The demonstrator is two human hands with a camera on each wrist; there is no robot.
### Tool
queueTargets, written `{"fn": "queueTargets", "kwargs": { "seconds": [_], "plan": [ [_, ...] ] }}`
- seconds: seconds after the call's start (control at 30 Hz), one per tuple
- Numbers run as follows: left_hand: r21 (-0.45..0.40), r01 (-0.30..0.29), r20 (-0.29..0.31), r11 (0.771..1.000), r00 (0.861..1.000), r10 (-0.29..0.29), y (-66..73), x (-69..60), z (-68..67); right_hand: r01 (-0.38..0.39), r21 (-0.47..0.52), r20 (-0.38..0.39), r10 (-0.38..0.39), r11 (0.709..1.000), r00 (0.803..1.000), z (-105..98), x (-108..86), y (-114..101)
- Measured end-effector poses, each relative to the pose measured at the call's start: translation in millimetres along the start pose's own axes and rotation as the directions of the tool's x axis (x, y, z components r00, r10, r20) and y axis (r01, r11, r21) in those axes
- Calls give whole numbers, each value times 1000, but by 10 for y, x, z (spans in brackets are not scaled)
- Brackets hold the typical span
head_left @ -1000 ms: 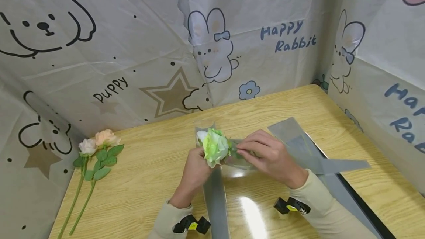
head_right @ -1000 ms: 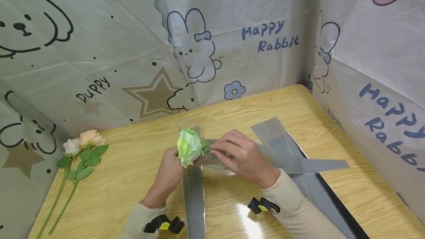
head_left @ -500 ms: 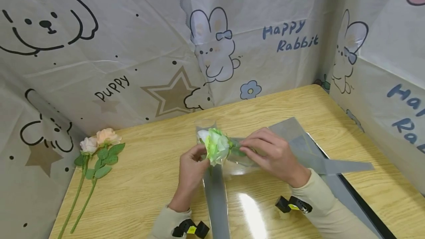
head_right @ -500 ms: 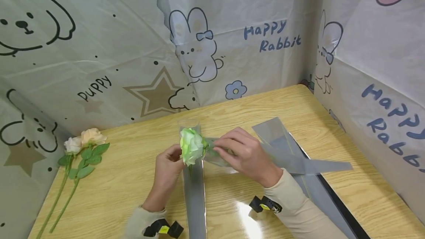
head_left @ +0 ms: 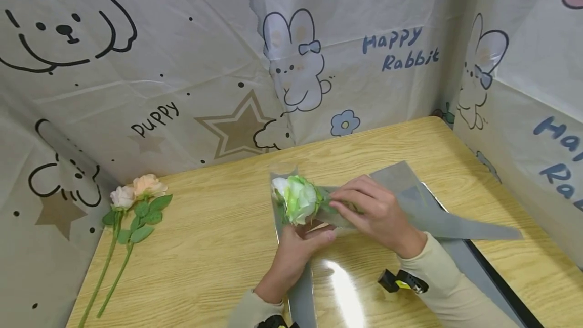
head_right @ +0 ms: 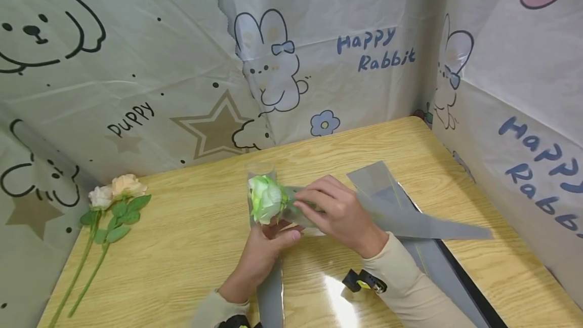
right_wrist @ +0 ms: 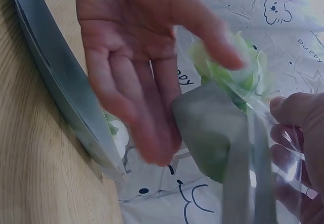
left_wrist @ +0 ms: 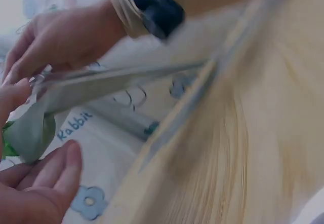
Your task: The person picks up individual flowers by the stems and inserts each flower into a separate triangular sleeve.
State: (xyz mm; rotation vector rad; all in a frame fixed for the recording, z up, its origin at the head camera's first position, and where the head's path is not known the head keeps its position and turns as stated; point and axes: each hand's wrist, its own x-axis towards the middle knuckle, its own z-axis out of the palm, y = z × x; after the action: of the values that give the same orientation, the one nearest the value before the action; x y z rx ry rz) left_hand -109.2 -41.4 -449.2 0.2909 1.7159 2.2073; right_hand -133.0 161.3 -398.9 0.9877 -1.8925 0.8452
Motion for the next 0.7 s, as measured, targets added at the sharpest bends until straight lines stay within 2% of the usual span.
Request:
{"fn": "queueTargets", "kwargs": {
  "seconds": [0.1,0.27,0.33,0.5,0.6,0.7],
  "plan": [
    [-68,-20,-70,997,997,15,-24,7,60,1,5,-3,-1,1000,1000,8,0,-10],
    [-99,-89,-176,991,982,70,-59,18,122,11,9,7,-11,1000,1000,27,-5,-21],
    [-96,-128,-195,987,975,107,-66,22,141,13,8,19,-13,1000,1000,34,-13,-26],
    [-85,-182,-215,980,963,160,-58,31,176,6,13,54,-7,1000,999,53,-44,-35],
    [-93,-186,-221,978,962,162,-50,38,181,0,12,64,-1,1000,998,62,-57,-35],
    [-113,-166,-235,980,962,136,-45,38,175,-5,4,48,5,1000,999,68,-58,-27]
  ]
}}
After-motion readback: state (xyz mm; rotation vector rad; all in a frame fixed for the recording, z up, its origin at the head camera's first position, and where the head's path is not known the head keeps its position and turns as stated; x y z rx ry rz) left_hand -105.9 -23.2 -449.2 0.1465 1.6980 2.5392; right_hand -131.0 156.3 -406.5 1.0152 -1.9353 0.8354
